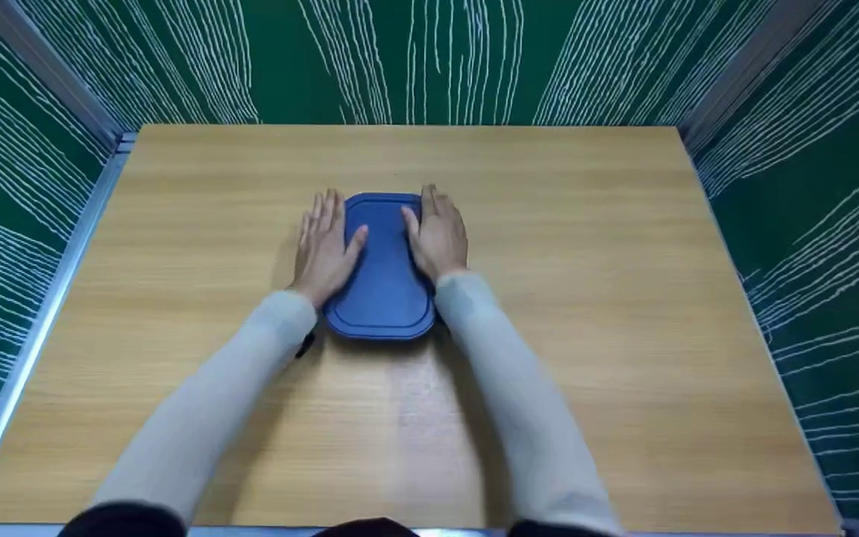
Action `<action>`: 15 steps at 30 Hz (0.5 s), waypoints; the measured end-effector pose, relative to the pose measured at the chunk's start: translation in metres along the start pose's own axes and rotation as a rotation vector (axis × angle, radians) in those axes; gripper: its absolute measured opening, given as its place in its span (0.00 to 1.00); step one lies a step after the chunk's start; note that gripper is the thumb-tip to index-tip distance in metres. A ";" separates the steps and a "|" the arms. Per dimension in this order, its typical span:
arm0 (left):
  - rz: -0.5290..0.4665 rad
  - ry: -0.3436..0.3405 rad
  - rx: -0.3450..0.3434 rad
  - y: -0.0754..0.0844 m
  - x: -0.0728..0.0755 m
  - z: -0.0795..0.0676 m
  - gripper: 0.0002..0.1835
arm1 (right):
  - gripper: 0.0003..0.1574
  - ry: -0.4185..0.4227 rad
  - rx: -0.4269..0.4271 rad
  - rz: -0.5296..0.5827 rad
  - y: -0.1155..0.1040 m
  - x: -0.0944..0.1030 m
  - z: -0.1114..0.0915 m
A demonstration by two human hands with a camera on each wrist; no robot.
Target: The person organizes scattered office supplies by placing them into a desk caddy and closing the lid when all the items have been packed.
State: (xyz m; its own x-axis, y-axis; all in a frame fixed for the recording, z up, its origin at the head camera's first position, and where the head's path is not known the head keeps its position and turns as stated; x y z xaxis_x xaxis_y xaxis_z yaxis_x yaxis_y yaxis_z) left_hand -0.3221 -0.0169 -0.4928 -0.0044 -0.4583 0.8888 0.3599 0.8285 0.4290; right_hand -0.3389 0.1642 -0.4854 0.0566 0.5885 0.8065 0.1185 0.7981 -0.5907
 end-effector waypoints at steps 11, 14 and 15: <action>0.012 -0.037 -0.002 0.024 -0.015 -0.055 0.46 | 0.46 0.015 -0.049 -0.003 0.019 -0.008 -0.062; 0.055 -0.087 -0.031 0.019 -0.011 -0.043 0.43 | 0.46 0.049 -0.032 -0.092 0.021 -0.005 -0.049; 0.067 -0.100 -0.039 0.016 -0.007 -0.035 0.41 | 0.45 0.058 -0.028 -0.112 0.021 -0.003 -0.041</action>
Point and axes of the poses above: each hand's wrist, its own z-axis towards the middle knuckle, its own x-axis out of the back of the hand, y = z × x, the point moved 6 cm from there along z, towards the middle knuckle, and after that the axes turned 12 degrees about -x, right-handed, at the moved point
